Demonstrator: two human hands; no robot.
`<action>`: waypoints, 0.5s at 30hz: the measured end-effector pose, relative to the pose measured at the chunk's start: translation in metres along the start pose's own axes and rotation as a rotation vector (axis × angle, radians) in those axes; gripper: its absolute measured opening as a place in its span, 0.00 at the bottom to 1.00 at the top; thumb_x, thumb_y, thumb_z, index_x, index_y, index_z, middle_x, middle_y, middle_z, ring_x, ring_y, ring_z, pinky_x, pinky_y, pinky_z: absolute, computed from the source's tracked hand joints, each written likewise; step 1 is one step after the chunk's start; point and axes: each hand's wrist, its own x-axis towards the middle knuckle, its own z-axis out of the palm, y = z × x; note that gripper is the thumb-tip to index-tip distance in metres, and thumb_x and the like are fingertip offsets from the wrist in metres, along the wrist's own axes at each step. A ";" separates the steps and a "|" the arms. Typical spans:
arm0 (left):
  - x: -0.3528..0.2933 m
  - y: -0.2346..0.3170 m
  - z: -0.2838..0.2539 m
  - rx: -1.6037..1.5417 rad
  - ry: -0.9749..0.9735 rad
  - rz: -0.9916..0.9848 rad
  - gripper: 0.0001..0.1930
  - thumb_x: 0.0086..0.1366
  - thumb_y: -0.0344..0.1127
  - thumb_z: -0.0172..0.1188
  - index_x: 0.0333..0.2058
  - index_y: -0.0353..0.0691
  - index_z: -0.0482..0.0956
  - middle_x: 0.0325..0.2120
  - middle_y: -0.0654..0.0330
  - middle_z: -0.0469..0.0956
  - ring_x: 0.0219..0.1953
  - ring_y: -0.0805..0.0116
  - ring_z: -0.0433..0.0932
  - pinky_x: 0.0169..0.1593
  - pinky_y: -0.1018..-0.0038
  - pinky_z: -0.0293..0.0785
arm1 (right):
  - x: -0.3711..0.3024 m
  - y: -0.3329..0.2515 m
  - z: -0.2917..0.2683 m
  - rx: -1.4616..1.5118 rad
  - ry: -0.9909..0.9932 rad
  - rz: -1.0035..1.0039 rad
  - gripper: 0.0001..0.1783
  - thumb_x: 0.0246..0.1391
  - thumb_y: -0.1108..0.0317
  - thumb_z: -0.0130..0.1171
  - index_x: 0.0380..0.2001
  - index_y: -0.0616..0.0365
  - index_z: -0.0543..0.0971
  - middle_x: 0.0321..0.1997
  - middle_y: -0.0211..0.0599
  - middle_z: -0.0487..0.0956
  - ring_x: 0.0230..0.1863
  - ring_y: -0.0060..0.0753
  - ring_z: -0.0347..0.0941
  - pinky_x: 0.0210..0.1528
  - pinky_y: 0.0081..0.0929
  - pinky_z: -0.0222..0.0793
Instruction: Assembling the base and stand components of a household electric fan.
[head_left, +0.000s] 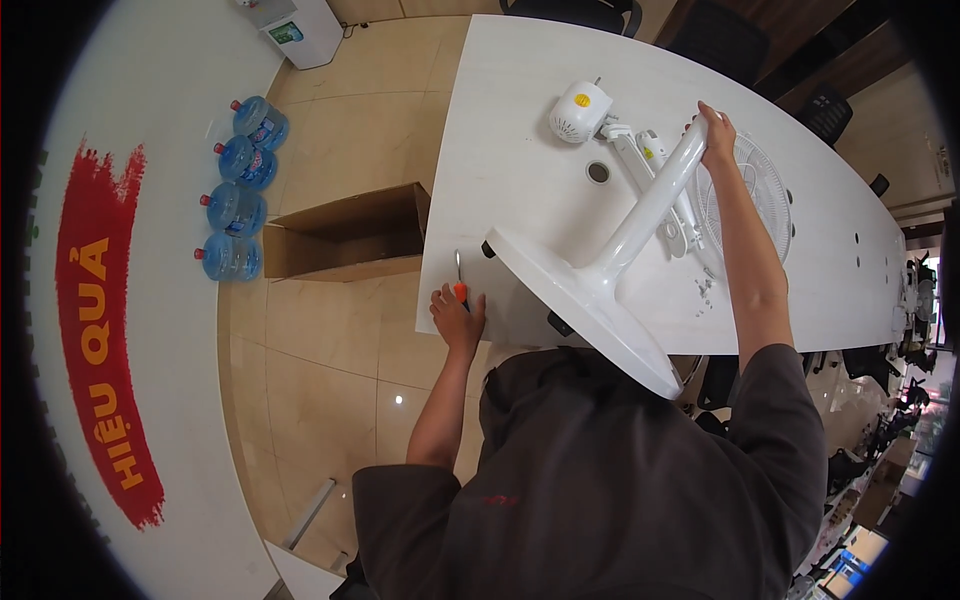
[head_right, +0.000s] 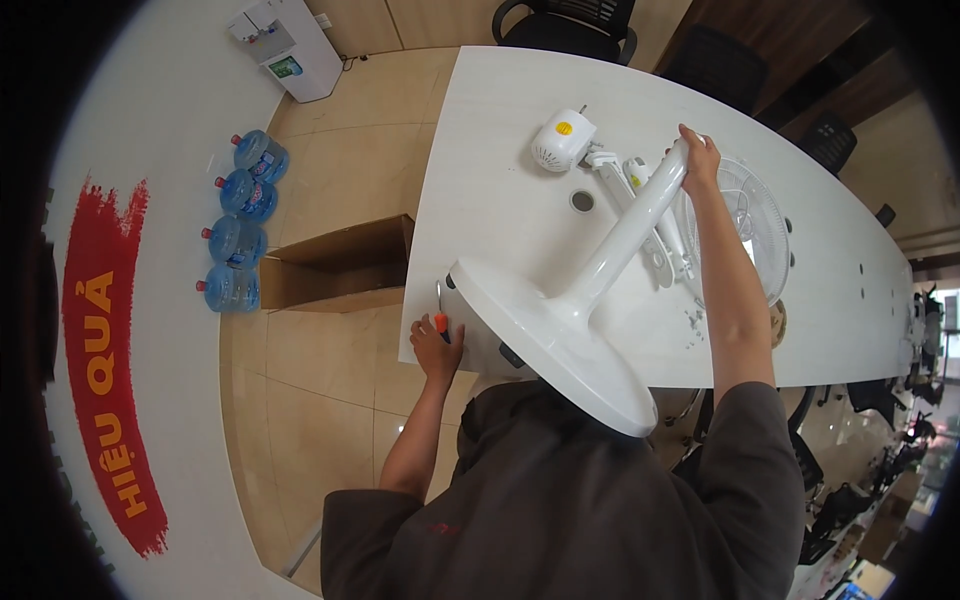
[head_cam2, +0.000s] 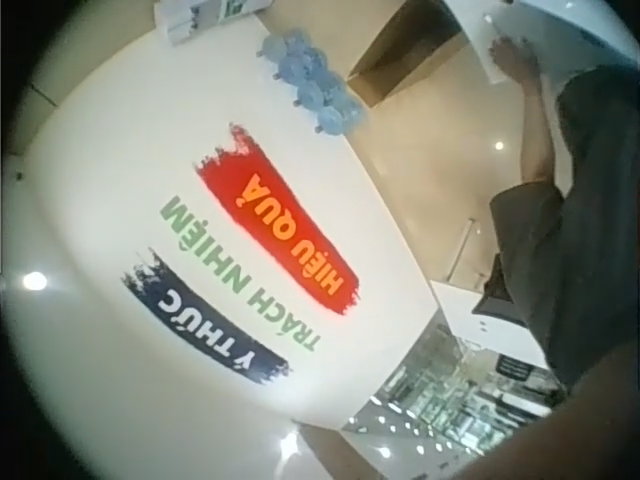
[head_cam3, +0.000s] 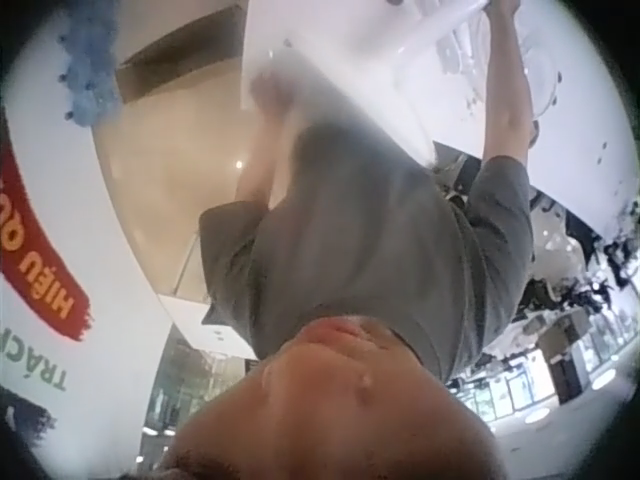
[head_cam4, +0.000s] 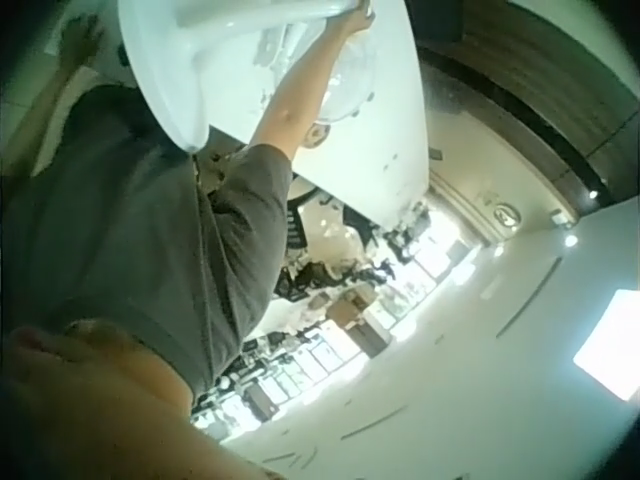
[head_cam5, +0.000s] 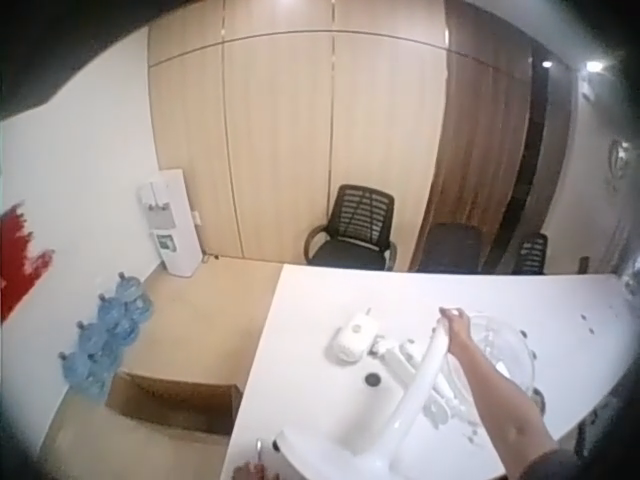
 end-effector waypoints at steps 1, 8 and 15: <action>0.001 -0.008 0.014 0.022 0.065 0.046 0.15 0.61 0.37 0.57 0.40 0.31 0.73 0.42 0.48 0.70 0.47 0.50 0.68 0.49 0.58 0.67 | 0.002 0.002 -0.004 0.000 0.005 -0.012 0.21 0.45 0.62 0.67 0.37 0.58 0.69 0.27 0.41 0.74 0.21 0.39 0.74 0.22 0.39 0.75; 0.072 -0.008 0.070 -0.173 0.021 0.084 0.15 0.56 0.33 0.59 0.42 0.34 0.74 0.39 0.51 0.69 0.45 0.51 0.68 0.49 0.60 0.66 | 0.015 0.012 -0.019 0.018 -0.017 0.065 0.21 0.45 0.61 0.67 0.37 0.57 0.69 0.27 0.40 0.74 0.21 0.38 0.73 0.23 0.39 0.75; 0.166 0.052 0.113 -0.232 0.034 0.273 0.14 0.52 0.30 0.64 0.40 0.37 0.76 0.40 0.56 0.71 0.44 0.55 0.69 0.47 0.63 0.67 | 0.029 0.024 -0.031 0.022 0.034 0.119 0.20 0.46 0.63 0.66 0.38 0.60 0.69 0.27 0.44 0.74 0.22 0.41 0.73 0.23 0.40 0.74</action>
